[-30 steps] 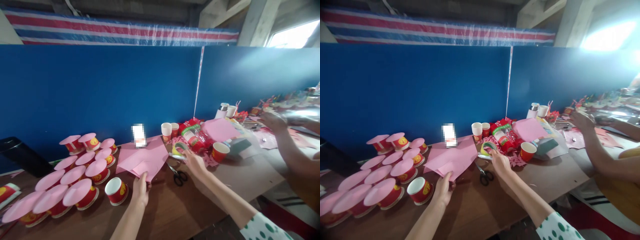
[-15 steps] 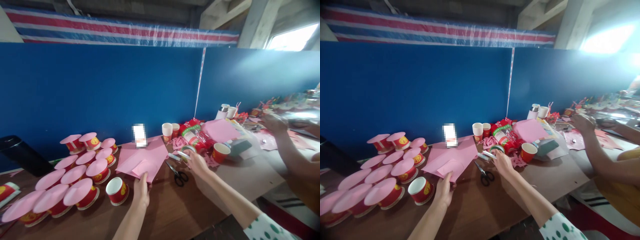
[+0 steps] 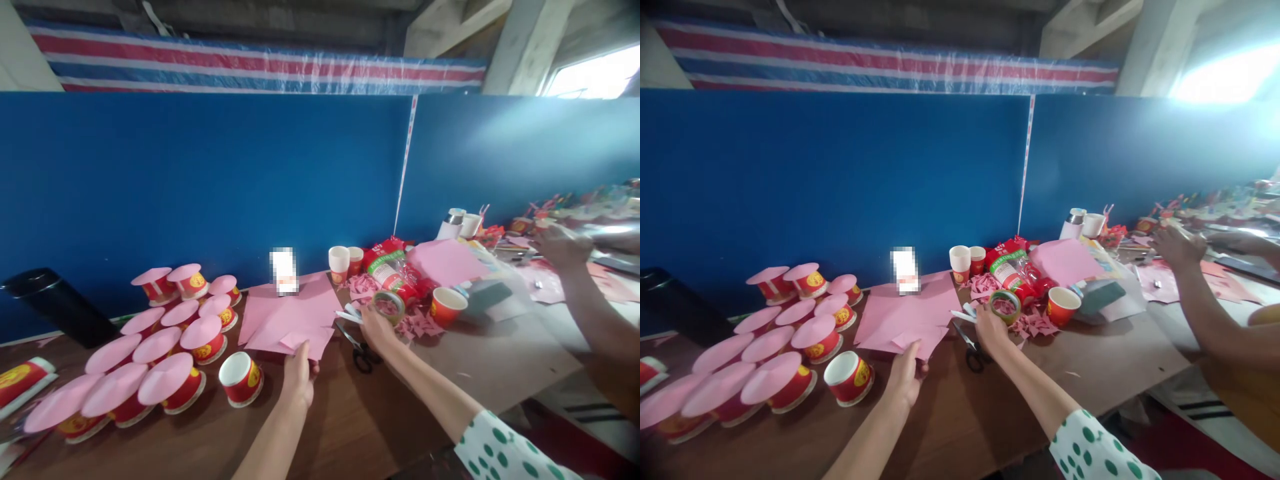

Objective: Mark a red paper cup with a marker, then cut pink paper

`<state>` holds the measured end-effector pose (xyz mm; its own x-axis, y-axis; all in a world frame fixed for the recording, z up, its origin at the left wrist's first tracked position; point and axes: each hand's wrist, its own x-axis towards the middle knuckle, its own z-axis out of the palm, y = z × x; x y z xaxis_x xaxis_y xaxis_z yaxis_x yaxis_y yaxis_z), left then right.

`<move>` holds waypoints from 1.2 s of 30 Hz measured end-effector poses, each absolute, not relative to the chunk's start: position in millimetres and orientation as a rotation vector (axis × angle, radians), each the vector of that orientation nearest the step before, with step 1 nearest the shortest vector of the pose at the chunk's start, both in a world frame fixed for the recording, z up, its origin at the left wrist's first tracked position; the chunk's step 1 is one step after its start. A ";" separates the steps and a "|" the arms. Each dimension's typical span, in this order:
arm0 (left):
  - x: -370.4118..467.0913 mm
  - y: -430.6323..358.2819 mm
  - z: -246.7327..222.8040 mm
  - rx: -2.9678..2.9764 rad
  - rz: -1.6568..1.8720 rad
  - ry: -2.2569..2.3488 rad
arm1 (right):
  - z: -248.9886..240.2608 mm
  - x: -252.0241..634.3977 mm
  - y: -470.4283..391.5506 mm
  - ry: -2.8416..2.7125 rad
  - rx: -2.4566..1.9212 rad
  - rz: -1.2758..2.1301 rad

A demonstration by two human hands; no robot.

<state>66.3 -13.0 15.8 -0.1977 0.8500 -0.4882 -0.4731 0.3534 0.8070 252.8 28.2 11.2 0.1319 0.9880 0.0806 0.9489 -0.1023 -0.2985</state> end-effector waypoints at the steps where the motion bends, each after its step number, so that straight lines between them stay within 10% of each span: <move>1: 67.8 -13.2 15.5 0.390 1.230 1.258 | 11.8 253.9 28.4 -1.880 -2.129 0.196; 10: 53.1 -44.8 18.5 0.213 1.084 1.092 | 20.0 248.4 11.1 -1.708 -1.884 0.210; 21: 32.1 -83.5 23.4 0.200 1.176 0.948 | 10.8 211.2 -32.6 -1.559 -1.328 1.022; 36: 24.9 -87.6 38.6 0.120 1.260 0.860 | 32.5 177.7 -119.1 -1.899 -1.322 0.847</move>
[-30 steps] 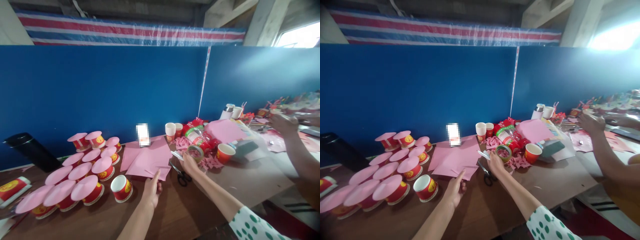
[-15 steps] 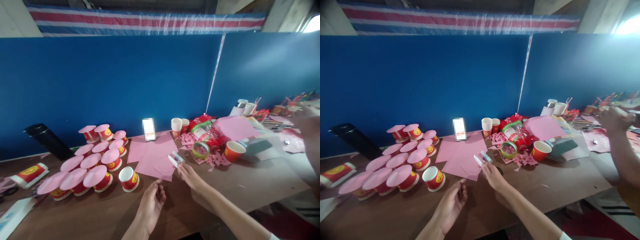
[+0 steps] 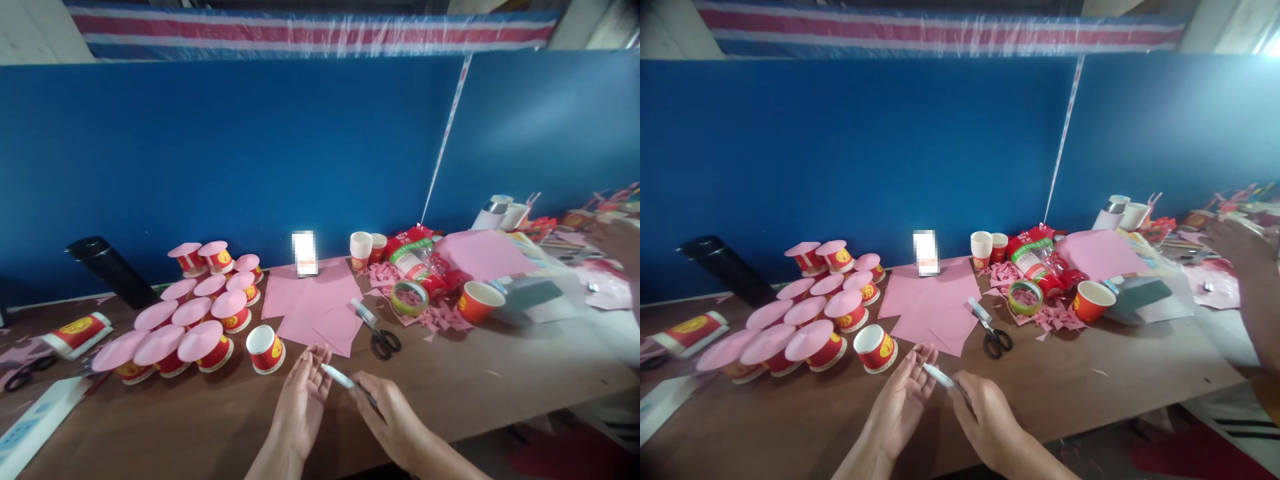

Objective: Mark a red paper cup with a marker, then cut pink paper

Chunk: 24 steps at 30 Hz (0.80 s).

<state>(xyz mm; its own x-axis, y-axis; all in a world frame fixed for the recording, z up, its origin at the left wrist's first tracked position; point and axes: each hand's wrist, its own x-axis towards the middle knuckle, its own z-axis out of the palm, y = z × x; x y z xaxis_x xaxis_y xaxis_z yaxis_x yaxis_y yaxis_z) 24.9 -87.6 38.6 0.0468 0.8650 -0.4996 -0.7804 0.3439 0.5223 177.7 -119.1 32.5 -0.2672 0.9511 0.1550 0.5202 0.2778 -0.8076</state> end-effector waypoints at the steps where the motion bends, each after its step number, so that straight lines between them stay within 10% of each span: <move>1: 24.9 -87.8 38.7 0.120 1.261 0.863 | 32.8 177.8 -118.7 -1.901 -1.322 0.842; 24: 5.0 -92.2 22.1 0.431 1.263 0.884 | 52.4 191.8 -108.9 -1.742 -1.269 1.035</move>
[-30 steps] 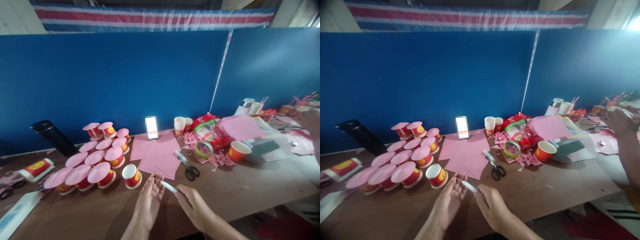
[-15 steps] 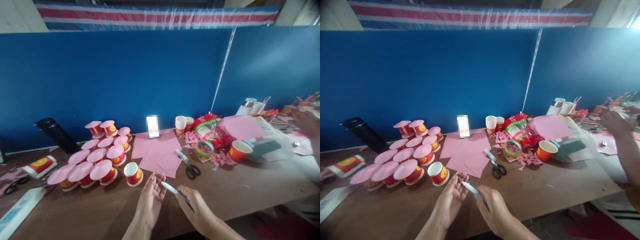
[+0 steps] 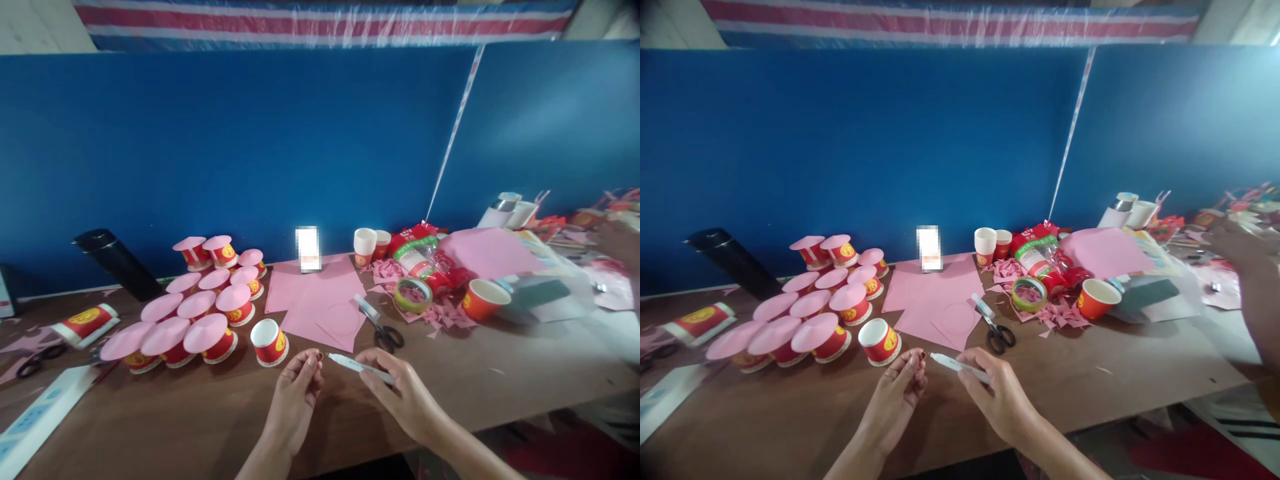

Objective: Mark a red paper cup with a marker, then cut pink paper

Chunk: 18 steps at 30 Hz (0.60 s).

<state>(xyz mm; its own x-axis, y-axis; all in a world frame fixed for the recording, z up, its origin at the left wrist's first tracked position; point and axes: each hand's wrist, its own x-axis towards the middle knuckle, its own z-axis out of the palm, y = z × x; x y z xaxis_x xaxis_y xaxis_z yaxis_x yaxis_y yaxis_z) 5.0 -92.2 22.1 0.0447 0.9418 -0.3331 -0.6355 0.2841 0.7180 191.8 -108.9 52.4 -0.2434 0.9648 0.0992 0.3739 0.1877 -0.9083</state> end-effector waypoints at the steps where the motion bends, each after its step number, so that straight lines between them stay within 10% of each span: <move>1: 4.8 -91.8 21.6 0.423 1.266 0.879 | 53.2 191.6 -108.6 -1.745 -1.269 1.027; 18: -2.5 -91.9 32.8 0.895 0.943 1.078 | 64.3 196.2 -107.9 -1.942 -1.246 0.964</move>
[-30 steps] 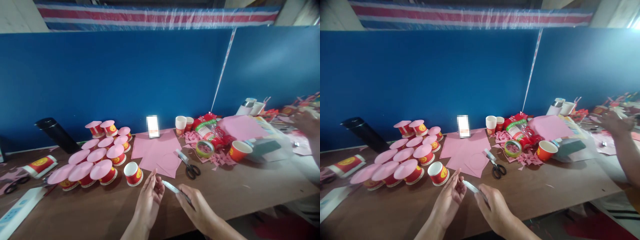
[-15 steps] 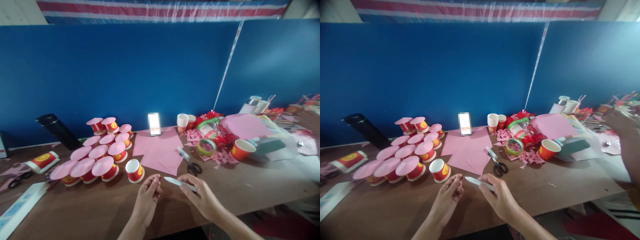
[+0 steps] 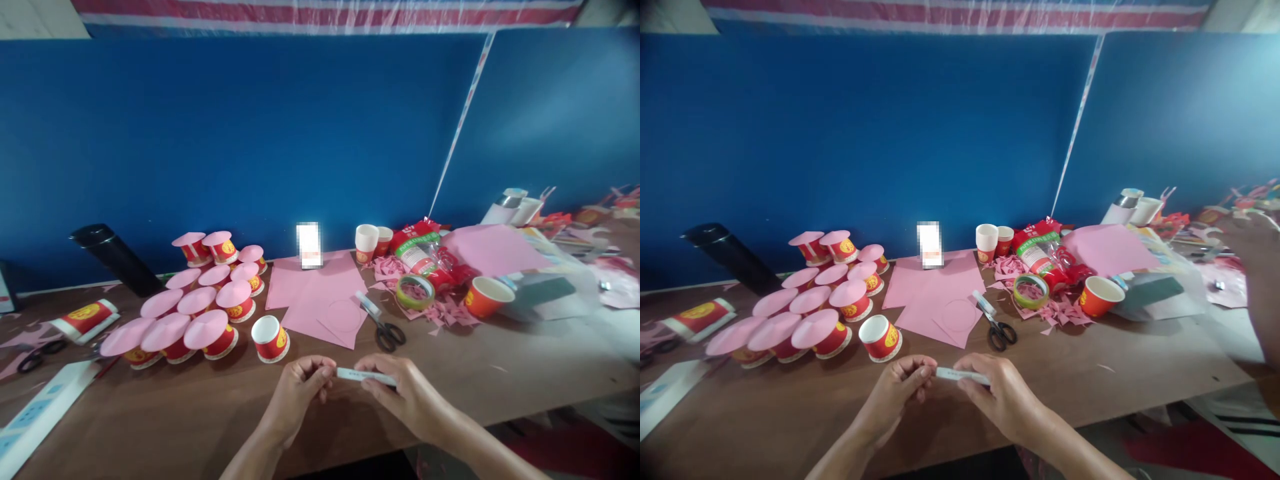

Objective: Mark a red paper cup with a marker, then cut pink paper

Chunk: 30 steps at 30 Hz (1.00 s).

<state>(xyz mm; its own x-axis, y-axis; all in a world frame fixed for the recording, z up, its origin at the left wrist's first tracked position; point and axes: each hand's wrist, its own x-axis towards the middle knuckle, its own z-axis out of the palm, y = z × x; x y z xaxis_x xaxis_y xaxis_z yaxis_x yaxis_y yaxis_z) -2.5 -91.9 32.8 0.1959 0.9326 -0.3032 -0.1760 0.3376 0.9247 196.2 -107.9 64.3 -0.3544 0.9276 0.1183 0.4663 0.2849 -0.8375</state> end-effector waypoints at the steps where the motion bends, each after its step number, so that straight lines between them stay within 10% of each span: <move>1: -2.2 -92.4 34.2 0.932 0.942 1.088 | 63.1 195.7 -109.7 -1.940 -1.254 0.971; 12: 5.3 -95.1 29.1 1.087 1.035 1.104 | 47.5 202.6 -101.8 -1.926 -1.310 0.931; 20: 6.3 -78.9 20.9 1.721 1.046 1.252 | 31.7 249.1 -24.9 -2.050 -1.801 0.050; 30: 12.2 -58.7 4.6 1.723 1.058 1.223 | 26.2 218.1 -24.1 -2.268 -1.576 -0.130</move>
<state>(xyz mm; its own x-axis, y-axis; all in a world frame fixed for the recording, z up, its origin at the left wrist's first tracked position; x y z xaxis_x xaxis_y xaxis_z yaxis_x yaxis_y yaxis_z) 12.2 -58.7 4.6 0.1982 0.9605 0.1954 0.3320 -0.2534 0.9086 218.1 -24.1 26.2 -0.3030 0.8851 0.3532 0.9196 0.3688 -0.1352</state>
